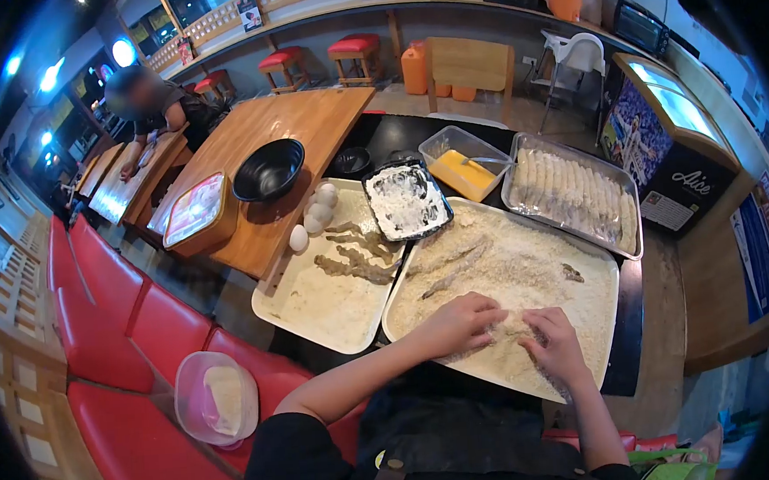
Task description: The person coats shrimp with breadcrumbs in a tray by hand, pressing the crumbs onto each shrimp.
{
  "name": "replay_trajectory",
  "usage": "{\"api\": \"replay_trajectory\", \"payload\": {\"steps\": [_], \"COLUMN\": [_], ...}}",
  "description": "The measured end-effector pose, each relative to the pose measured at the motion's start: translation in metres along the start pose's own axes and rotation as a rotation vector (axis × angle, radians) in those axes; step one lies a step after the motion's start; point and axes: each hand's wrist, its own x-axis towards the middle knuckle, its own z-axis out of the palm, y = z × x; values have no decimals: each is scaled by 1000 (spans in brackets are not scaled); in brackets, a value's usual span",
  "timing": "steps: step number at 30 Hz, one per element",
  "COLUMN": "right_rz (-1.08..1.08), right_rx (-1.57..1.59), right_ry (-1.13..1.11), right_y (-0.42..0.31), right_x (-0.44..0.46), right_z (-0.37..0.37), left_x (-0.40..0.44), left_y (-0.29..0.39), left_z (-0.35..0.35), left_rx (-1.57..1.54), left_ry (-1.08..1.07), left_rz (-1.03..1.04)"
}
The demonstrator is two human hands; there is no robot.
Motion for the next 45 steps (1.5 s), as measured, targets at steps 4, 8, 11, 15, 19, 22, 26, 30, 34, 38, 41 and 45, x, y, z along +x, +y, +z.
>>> {"api": "replay_trajectory", "payload": {"steps": [4, 8, 11, 15, 19, 22, 26, 30, 34, 38, 41, 45], "right_rz": [17, 32, 3, 9, -15, 3, 71, 73, 57, 83, 101, 53], "right_rx": [28, 24, 24, 31, 7, 21, 19, 23, -14, -41, -63, -110], "right_ry": [-48, -128, -102, -65, -76, -19, 118, 250, 392, 568, 643, 670], "right_y": [6, 1, 3, 9, 4, 7, 15, 22, 28, 29, 41, 51], "right_x": [0, -1, -1, 0, 4, 3, 4, 6, 1, -3, -10, -11], "right_z": [1, -5, -3, 0, -11, -18, -17, -12, -11, -19, -20, -18], "left_x": [-2, -4, -3, -2, -4, 3, 14, 23, 34, 40, 42, 55], "left_y": [1, 13, 7, 2, 13, 13, 2, -2, 15, 40, 41, 28], "left_z": [11, 6, 4, 9, -1, -15, -12, 13, 18, 43, 68, 70], "left_rx": [51, -28, 1, 31, -38, -119, -208, -244, -77, 37, 87, 256], "left_ry": [17, -127, -85, -6, -188, -307, -252, -286, -310, -346, -278, -303], "left_rz": [-16, -62, -45, -15, -119, -154, -55, 38, 222, 416, 482, 384]}}
